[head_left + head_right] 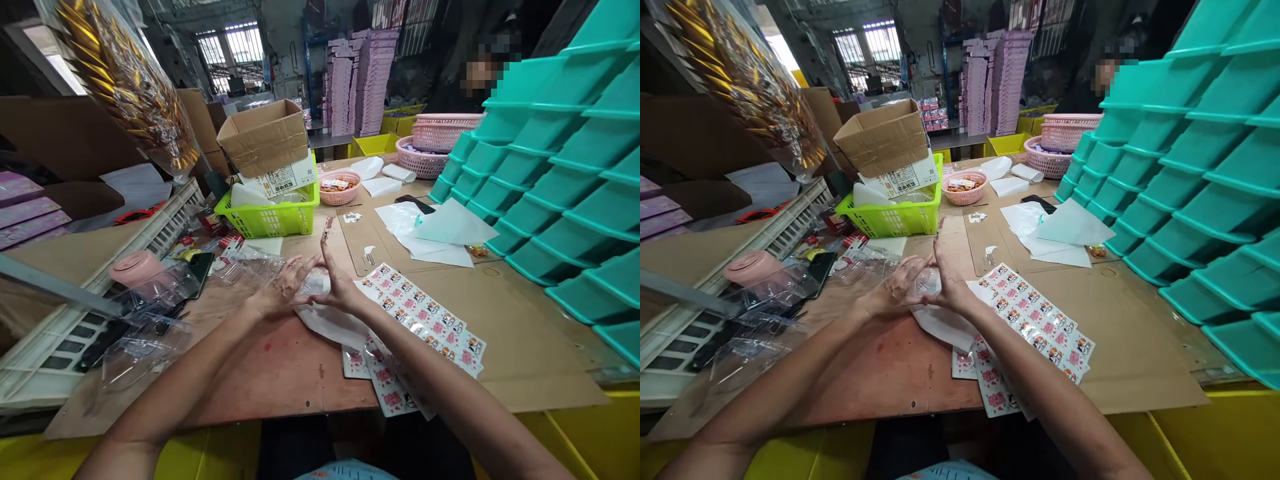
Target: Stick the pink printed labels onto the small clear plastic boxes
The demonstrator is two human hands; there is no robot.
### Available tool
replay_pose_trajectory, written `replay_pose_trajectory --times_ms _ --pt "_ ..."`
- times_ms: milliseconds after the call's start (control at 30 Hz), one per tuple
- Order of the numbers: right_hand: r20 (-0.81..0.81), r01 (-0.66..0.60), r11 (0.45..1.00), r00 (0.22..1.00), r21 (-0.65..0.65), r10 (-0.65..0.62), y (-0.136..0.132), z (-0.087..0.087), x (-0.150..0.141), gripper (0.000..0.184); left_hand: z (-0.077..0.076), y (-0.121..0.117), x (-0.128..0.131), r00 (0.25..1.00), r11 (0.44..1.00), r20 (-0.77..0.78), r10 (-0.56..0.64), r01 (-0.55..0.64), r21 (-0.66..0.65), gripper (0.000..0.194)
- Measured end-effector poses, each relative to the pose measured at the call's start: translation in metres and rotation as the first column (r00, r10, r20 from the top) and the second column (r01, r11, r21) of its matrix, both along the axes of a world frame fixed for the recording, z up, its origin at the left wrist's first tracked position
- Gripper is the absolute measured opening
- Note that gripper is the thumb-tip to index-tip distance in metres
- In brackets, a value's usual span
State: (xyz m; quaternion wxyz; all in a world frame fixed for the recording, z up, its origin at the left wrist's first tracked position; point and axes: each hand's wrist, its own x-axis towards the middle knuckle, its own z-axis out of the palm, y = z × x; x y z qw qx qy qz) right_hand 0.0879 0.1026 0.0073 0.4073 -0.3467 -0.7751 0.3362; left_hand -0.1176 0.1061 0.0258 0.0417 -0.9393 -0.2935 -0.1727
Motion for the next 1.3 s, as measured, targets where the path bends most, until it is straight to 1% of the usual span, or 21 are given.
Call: replay_pose_trajectory --times_ms 67,133,167,233,300,367,433,467,500,567,600,667,733,767,833,900,967,1033,1100,1167,1300 --pt "-0.059 0.107 0.993 0.992 -0.052 -0.11 0.003 0.003 0.004 0.128 0.007 0.005 -0.01 0.995 0.999 -0.083 0.05 -0.051 -0.014 0.1" --pt "-0.2 0.215 0.952 0.945 -0.217 -0.259 0.001 0.01 0.013 0.128 0.013 0.007 -0.017 0.984 0.99 -0.117 0.136 -0.139 -0.017 0.094" --pt "-0.268 0.22 0.924 0.913 -0.312 -0.308 -0.003 0.014 0.018 0.128 0.016 0.006 -0.018 0.979 0.984 -0.101 0.176 -0.179 -0.02 0.091" --pt "-0.358 0.125 0.888 0.883 -0.442 -0.302 -0.012 0.023 0.028 0.128 0.02 0.0 -0.012 0.978 0.976 0.003 0.208 -0.208 -0.058 0.085" --pt "-0.395 0.013 0.88 0.89 -0.475 -0.227 -0.022 0.03 0.035 0.126 0.021 -0.012 0.003 0.973 0.97 0.155 0.171 -0.138 -0.202 0.078" --pt "-0.378 -0.062 0.895 0.917 -0.442 -0.124 -0.03 0.036 0.039 0.124 0.017 -0.026 0.023 0.949 0.893 0.287 0.128 0.015 -0.45 0.065" --pt "-0.296 -0.055 0.925 0.953 -0.376 -0.064 -0.036 0.042 0.041 0.124 0.013 -0.041 0.042 0.912 0.737 0.381 0.15 0.153 -0.658 0.054" --pt "-0.253 -0.02 0.941 0.965 -0.339 -0.071 -0.039 0.044 0.042 0.126 0.01 -0.048 0.048 0.889 0.688 0.417 0.188 0.183 -0.702 0.052" --pt "-0.231 0.026 0.951 0.968 -0.308 -0.101 -0.041 0.046 0.043 0.128 0.009 -0.055 0.053 0.86 0.688 0.451 0.238 0.179 -0.703 0.053" --pt "-0.28 0.083 0.946 0.944 -0.312 -0.176 -0.046 0.051 0.045 0.13 0.008 -0.066 0.056 0.801 0.798 0.516 0.305 0.081 -0.598 0.061" --pt "-0.336 0.074 0.93 0.919 -0.361 -0.203 -0.048 0.053 0.045 0.128 0.009 -0.071 0.055 0.798 0.863 0.527 0.293 0.016 -0.505 0.065" --pt "-0.423 0.001 0.854 0.868 -0.521 -0.259 -0.052 0.054 0.044 0.121 0.01 -0.077 0.053 0.86 0.952 0.476 0.183 -0.034 -0.305 0.066" --pt "-0.421 -0.053 0.747 0.852 -0.663 -0.313 -0.053 0.053 0.043 0.115 0.009 -0.078 0.053 0.927 0.981 0.374 0.038 0.037 -0.192 0.053" --pt "-0.393 -0.051 0.711 0.86 -0.701 -0.326 -0.052 0.051 0.043 0.11 0.008 -0.078 0.054 0.934 0.978 0.356 -0.011 0.084 -0.19 0.043" --pt "-0.31 0.01 0.714 0.897 -0.7 -0.316 -0.051 0.047 0.047 0.096 0.004 -0.078 0.061 0.894 0.944 0.447 -0.014 0.159 -0.289 0.029" --pt "-0.212 0.153 0.78 0.915 -0.606 -0.344 -0.055 0.044 0.058 0.084 0.0 -0.082 0.069 0.745 0.846 0.641 0.187 0.21 -0.49 0.023" --pt "-0.199 0.24 0.818 0.898 -0.523 -0.391 -0.067 0.046 0.073 0.079 -0.001 -0.089 0.077 0.481 0.635 0.707 0.518 0.337 -0.695 0.024" --pt "-0.299 0.12 0.817 0.893 -0.564 -0.337 -0.088 0.05 0.086 0.077 -0.001 -0.098 0.082 0.268 0.39 0.588 0.763 0.536 -0.749 0.028" --pt "-0.44 -0.146 0.754 0.874 -0.641 -0.205 -0.113 0.055 0.094 0.076 0.0 -0.105 0.086 0.193 0.232 0.483 0.854 0.69 -0.685 0.033" --pt "-0.533 -0.337 0.653 0.837 -0.678 -0.121 -0.138 0.056 0.095 0.08 0.0 -0.113 0.089 0.164 0.171 0.438 0.884 0.759 -0.629 0.036" --pt "-0.624 -0.506 0.514 0.778 -0.693 -0.075 -0.171 0.044 0.089 0.081 -0.004 -0.124 0.098 0.15 0.119 0.396 0.906 0.808 -0.577 0.037"
